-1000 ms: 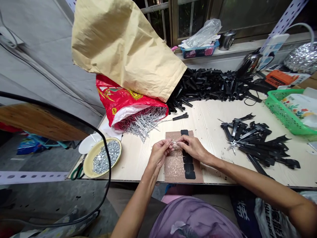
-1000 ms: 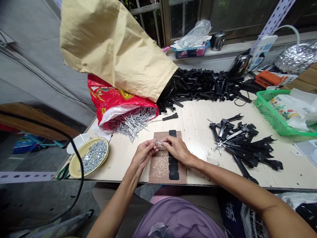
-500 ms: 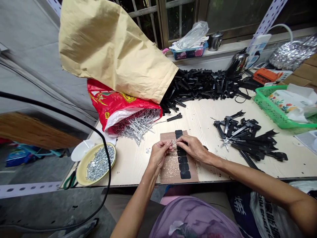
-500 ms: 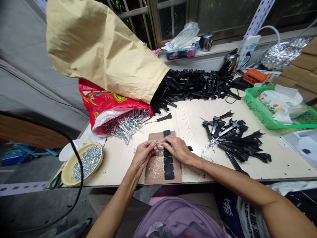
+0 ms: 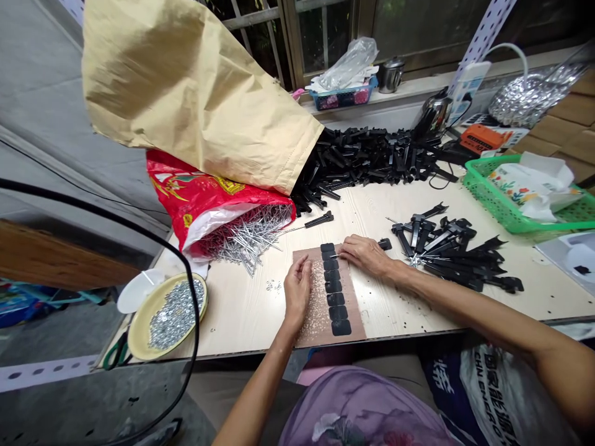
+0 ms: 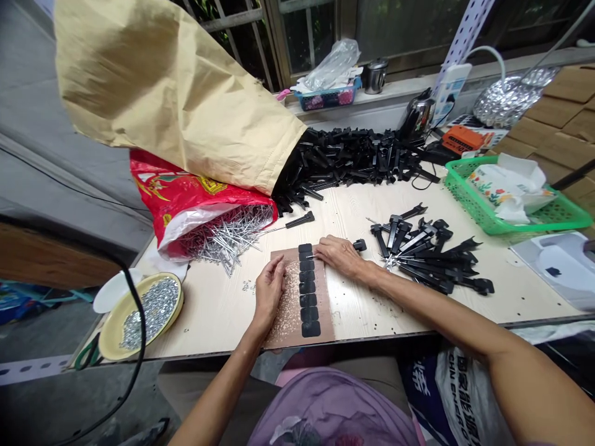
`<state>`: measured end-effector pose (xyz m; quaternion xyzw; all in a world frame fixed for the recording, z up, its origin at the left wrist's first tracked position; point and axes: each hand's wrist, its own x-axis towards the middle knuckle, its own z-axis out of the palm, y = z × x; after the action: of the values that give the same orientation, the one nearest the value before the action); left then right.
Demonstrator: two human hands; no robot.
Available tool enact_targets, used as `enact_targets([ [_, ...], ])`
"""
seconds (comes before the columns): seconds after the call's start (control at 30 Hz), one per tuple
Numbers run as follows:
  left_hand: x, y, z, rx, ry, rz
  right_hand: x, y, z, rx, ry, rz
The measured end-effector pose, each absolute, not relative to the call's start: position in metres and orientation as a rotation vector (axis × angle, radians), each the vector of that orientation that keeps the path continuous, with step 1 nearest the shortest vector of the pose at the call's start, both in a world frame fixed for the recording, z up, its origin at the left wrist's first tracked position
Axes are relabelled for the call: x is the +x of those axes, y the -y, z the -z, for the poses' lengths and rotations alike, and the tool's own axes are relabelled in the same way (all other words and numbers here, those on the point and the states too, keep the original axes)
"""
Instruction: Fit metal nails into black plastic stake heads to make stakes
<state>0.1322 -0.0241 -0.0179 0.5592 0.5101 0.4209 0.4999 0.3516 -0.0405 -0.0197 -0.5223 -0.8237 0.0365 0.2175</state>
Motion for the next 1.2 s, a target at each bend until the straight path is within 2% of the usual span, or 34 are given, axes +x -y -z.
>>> enact_targets([
  [0.17, 0.137, 0.027, 0.025, 1.487, -1.294, -1.064, 0.35, 0.05, 0.026, -0.982, 2.604, -0.105],
  [0.23, 0.136, 0.027, 0.027, 1.51, -1.297, -1.068, 0.352, 0.047, 0.025, -0.937, 2.613, -0.112],
  [0.6, 0.147, 0.021, 0.034, 2.285, -1.206, -0.806, 0.366, 0.048, 0.021, -1.513, 1.958, -0.418],
  [0.8, 0.153, 0.018, 0.034, 2.439, -1.137, -0.624, 0.365, 0.057, 0.018, -1.569, 1.768, -0.532],
  [0.93, 0.154, 0.018, 0.027, 2.223, -1.155, -0.721, 0.356, 0.068, 0.011, -1.542, 1.792, -0.543],
  [1.1, 0.155, 0.018, 0.019, 1.381, -1.12, -0.802, 0.335, 0.077, 0.006, -1.498, 1.882, -0.507],
  [1.2, 0.157, 0.02, 0.014, 1.083, -1.022, -0.856, 0.326, 0.078, 0.005, -1.513, 1.931, -0.453],
])
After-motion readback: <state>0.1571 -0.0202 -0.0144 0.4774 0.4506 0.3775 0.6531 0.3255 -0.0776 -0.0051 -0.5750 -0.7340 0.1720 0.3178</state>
